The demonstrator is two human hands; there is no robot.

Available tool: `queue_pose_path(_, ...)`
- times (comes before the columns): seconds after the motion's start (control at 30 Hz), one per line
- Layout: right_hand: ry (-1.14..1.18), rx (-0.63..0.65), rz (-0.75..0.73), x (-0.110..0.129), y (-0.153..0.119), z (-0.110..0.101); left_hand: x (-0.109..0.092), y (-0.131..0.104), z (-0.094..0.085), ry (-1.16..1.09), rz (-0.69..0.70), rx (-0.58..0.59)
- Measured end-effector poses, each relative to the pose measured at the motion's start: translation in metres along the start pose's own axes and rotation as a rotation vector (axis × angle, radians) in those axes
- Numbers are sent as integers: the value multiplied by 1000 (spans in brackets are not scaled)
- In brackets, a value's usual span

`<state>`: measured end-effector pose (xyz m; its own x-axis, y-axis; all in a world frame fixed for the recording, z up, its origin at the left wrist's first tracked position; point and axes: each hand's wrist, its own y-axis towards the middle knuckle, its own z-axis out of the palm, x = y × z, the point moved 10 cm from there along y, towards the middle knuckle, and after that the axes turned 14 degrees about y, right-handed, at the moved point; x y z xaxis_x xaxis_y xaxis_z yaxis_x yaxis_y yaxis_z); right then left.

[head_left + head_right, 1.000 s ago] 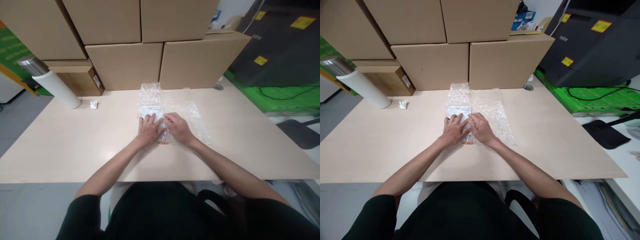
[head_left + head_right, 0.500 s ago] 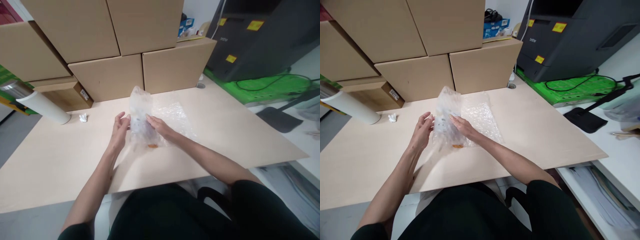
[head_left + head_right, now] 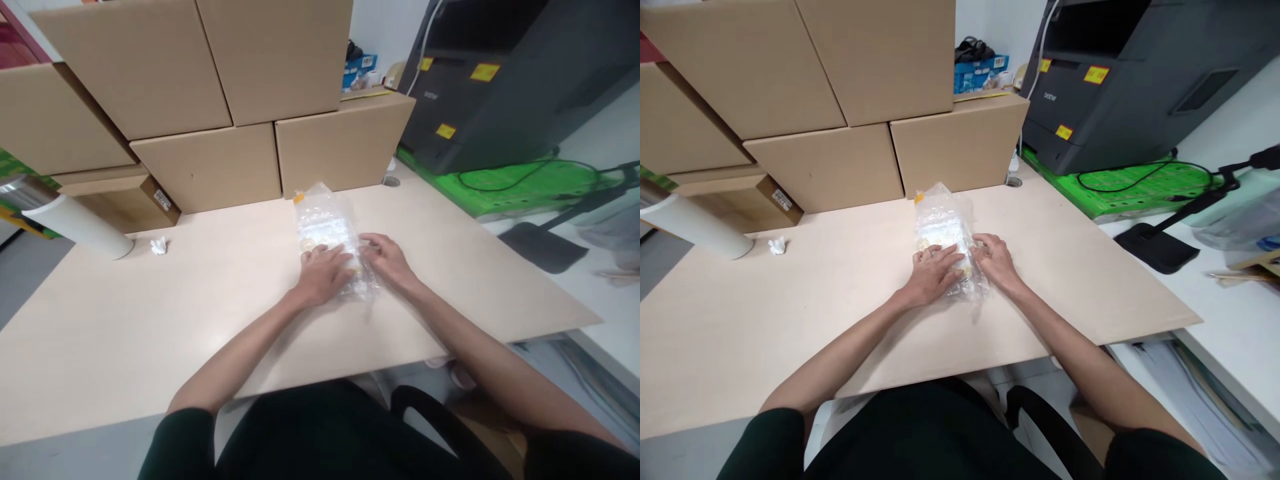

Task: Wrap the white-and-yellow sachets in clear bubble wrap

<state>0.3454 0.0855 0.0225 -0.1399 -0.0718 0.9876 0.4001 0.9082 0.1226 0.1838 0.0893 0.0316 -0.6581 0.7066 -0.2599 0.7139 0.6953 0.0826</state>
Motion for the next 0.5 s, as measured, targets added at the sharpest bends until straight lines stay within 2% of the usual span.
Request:
queue_pose_path(0.07, 68, -21, 95, -15, 10, 1, -5, 0, 6, 72, 36, 11)
queue_pose_path(0.13, 205, 5, 193, -25, 20, 16, -7, 0, 8, 102, 64, 12)
queue_pose_path(0.27, 409, 59, 359, -29, 34, 47, -7, -1, 10, 124, 86, -13)
queue_pose_path(0.37, 482, 98, 477, -30, 33, 61, -7, -2, 14, 146, 100, -15)
queue_pose_path(0.5, 464, 78, 554, -35, 27, 66, -7, -6, 19, 180, 129, -13)
